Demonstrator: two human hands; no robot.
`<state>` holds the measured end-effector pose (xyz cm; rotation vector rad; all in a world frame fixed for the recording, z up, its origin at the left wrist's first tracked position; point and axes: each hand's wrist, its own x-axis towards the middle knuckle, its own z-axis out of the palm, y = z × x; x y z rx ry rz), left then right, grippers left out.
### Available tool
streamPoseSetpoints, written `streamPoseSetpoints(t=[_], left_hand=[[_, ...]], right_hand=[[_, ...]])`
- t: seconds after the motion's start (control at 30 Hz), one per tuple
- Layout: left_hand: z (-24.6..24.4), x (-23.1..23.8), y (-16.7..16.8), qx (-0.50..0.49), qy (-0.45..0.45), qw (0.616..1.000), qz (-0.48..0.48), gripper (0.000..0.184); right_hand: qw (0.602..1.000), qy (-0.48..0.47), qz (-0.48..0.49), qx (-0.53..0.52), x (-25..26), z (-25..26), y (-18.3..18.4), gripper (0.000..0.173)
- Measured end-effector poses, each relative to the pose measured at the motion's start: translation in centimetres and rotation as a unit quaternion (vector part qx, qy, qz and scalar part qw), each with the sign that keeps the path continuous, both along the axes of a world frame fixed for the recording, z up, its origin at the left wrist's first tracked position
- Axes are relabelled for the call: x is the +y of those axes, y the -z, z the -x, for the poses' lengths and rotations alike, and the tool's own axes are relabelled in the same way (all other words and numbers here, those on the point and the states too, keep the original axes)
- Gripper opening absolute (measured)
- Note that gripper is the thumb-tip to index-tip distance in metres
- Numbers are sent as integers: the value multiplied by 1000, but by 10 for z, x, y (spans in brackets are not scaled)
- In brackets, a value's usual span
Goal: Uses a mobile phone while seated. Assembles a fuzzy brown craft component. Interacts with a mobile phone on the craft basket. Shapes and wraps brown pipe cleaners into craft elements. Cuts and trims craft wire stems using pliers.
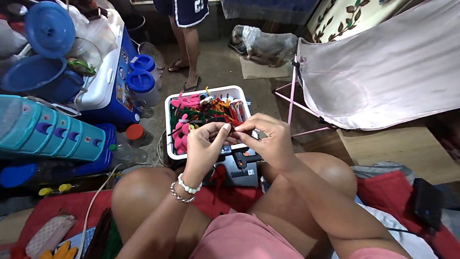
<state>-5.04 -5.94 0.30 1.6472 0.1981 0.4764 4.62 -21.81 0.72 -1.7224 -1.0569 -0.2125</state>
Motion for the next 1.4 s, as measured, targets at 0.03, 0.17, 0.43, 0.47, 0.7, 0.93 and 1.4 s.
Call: streamPoseSetpoints(t=[0.03, 0.17, 0.43, 0.47, 0.7, 0.93, 1.4], left_hand=[[0, 0, 0, 1, 1, 1000, -3, 13], [1, 4, -2, 3, 22, 999, -45, 13], [0, 13, -4, 71, 127, 983, -110, 14], [0, 12, -4, 72, 133, 982, -115, 15], [0, 8, 1, 52, 169, 972, -155, 17], [0, 11, 2, 96, 232, 953, -171, 19], [-7, 15, 9, 85, 122, 951, -272, 27]], right_hand=[[1000, -3, 2, -1, 0, 0, 0, 7], [999, -26, 28, -33, -3, -6, -1, 6], [960, -86, 157, -217, -13, -25, -3, 15], [958, -78, 155, -229, -13, -24, -3, 14], [937, -85, 144, -306, -16, -25, -9, 8], [923, -86, 181, -328, -16, -33, -5, 12], [934, -55, 203, -288, -8, -27, 8, 16]])
